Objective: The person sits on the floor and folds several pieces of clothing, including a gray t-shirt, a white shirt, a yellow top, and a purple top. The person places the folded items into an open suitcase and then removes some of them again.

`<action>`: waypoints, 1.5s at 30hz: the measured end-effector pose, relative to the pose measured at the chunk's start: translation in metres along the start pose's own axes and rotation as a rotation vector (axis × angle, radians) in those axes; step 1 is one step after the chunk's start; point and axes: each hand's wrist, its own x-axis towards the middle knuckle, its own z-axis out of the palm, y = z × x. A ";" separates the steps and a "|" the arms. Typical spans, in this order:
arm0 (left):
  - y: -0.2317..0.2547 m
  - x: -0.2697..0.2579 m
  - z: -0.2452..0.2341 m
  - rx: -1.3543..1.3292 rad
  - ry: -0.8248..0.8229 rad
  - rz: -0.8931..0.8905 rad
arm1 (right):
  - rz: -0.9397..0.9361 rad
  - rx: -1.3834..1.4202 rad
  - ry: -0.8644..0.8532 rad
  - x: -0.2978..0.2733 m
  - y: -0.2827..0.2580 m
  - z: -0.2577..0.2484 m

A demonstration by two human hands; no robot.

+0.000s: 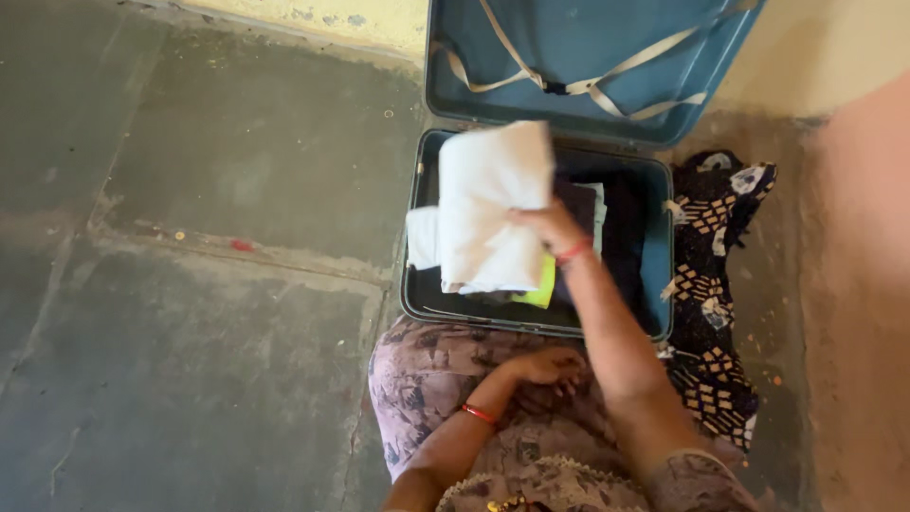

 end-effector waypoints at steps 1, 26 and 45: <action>0.002 -0.002 0.002 0.005 0.005 0.008 | -0.132 -0.114 0.000 0.011 0.029 0.013; -0.016 0.010 -0.003 0.040 0.033 0.022 | -0.579 -1.548 0.319 0.018 0.021 0.064; 0.272 -0.075 0.097 1.449 0.306 -0.618 | -0.114 -1.607 -0.019 0.035 0.061 0.087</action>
